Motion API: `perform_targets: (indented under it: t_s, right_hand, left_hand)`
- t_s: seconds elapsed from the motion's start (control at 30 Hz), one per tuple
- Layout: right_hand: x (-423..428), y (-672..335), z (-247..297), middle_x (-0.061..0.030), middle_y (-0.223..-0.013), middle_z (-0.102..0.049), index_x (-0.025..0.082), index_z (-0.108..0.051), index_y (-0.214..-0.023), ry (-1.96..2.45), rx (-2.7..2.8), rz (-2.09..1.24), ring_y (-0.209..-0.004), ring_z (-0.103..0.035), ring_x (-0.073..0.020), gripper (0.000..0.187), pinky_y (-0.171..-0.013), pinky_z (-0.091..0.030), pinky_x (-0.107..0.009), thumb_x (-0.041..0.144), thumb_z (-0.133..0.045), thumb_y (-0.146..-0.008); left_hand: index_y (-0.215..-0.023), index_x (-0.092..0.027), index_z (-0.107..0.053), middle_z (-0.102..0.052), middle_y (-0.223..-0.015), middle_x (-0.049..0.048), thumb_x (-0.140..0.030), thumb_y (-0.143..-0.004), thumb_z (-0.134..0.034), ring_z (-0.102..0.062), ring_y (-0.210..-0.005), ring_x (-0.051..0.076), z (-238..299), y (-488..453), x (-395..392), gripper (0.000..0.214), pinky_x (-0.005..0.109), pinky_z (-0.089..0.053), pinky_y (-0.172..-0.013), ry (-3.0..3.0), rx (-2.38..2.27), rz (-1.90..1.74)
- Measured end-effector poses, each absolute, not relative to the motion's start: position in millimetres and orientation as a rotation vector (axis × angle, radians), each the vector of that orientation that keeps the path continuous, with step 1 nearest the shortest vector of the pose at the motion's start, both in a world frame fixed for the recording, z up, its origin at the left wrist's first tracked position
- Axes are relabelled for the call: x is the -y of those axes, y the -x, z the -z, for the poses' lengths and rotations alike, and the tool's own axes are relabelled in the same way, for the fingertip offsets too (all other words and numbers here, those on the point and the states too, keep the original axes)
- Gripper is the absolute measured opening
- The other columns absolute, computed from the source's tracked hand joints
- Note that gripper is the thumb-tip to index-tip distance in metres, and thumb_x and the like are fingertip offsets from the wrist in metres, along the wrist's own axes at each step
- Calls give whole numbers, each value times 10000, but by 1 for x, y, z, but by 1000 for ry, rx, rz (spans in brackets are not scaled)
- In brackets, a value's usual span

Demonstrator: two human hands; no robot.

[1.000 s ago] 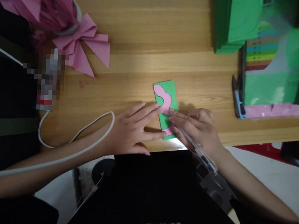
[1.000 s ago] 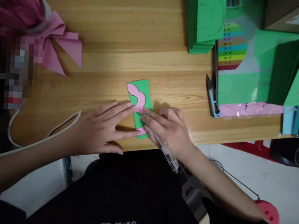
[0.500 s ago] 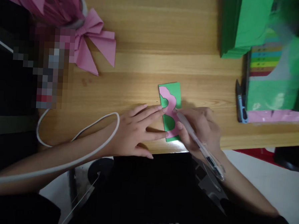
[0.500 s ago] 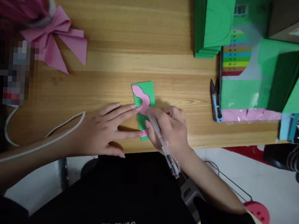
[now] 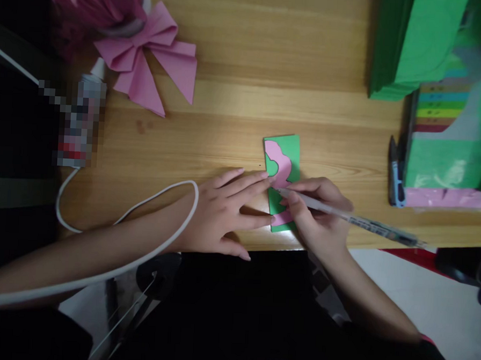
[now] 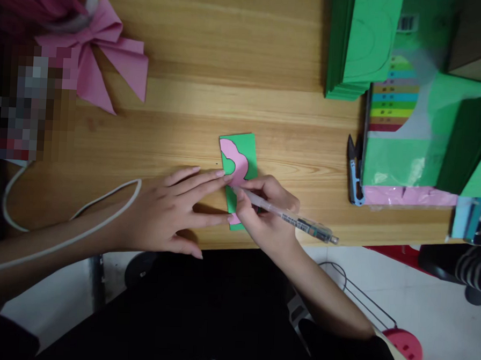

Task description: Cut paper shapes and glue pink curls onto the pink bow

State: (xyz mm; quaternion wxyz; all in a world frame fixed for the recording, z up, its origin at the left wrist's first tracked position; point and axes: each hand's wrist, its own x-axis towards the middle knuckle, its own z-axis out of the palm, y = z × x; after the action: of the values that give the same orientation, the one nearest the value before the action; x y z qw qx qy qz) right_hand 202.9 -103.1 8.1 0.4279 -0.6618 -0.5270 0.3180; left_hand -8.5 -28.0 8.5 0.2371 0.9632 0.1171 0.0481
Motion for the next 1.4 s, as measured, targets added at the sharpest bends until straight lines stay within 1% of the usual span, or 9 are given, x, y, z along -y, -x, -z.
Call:
perform_targets:
  t_s: [0.17, 0.4, 0.5, 0.73, 0.9, 1.0, 1.1, 1.27, 1.4]
  right_hand:
    - [102, -201, -9, 16, -628, -691, 160, -712, -855, 1651, 1338, -759, -496, -617, -119, 74, -445, -462, -232, 231, -696, -844]
    - [101, -197, -9, 26, -640, -693, 171, -719, -868, 1641, 1333, -729, -474, -590, -100, 54, -435, -464, -220, 212, -697, -842]
    - [102, -197, -9, 34, -612, -678, 181, -712, -850, 1633, 1329, -719, -468, -589, -108, 38, -425, -468, -224, 209, -694, -831]
    - [103, -198, -7, 28, -638, -695, 184, -717, -874, 1635, 1372, -702, -516, -626, -118, 44, -459, -478, -231, 183, -708, -831]
    - [104, -199, -7, 18, -672, -709, 181, -732, -908, 1622, 1369, -726, -591, -663, -133, 70, -504, -498, -242, 179, -724, -838]
    - [103, -199, -8, 15, -674, -715, 187, -737, -899, 1620, 1383, -710, -595, -667, -139, 63, -499, -500, -249, 179, -724, -838]
    - [103, -199, -9, 3, -713, -735, 198, -743, -884, 1635, 1384, -688, -589, -668, -145, 63, -485, -504, -259, 183, -734, -824]
    - [103, -197, -9, -2, -727, -753, 217, -751, -866, 1635, 1295, -713, -567, -666, -148, 59, -466, -520, -266, 195, -741, -812]
    - [102, -196, -10, -1, -715, -751, 217, -748, -850, 1622, 1269, -706, -522, -645, -137, 48, -438, -510, -256, 198, -732, -809]
  left_hand:
    - [-1430, -322, -530, -325, -1617, 160, -693, -855, -547, -265, -1514, 312, -8, 12, 28, 685, 485, -221, -1209, -2626, -345, -132]
    - [-1419, -327, -540, -322, -1613, 178, -687, -850, -563, -260, -1518, 304, -8, 13, 28, 673, 476, -217, -1209, -2623, -356, -137]
    - [-1414, -332, -545, -315, -1620, 165, -689, -837, -582, -271, -1513, 308, -7, 12, 29, 679, 474, -219, -1207, -2616, -362, -134]
    - [-1422, -326, -531, -319, -1608, 200, -698, -821, -592, -254, -1520, 303, -4, 13, 31, 709, 460, -184, -1212, -2639, -353, -172]
    - [-1426, -345, -523, -320, -1624, 143, -694, -805, -623, -256, -1519, 294, -4, 12, 32, 719, 445, -164, -1223, -2635, -377, -177]
    - [-1415, -341, -536, -323, -1621, 149, -688, -788, -649, -249, -1521, 294, -5, 12, 33, 725, 445, -161, -1226, -2623, -381, -191]
    - [-1411, -336, -541, -319, -1620, 161, -667, -805, -645, -259, -1519, 293, -6, 12, 32, 698, 452, -183, -1223, -2612, -388, -174]
    - [-1360, -338, -592, -312, -1631, 121, -661, -798, -660, -281, -1510, 305, -8, 11, 31, 652, 463, -200, -1227, -2604, -388, -157]
    - [-1364, -341, -589, -303, -1634, 121, -656, -805, -656, -279, -1511, 307, -8, 11, 31, 646, 464, -213, -1224, -2600, -386, -148]
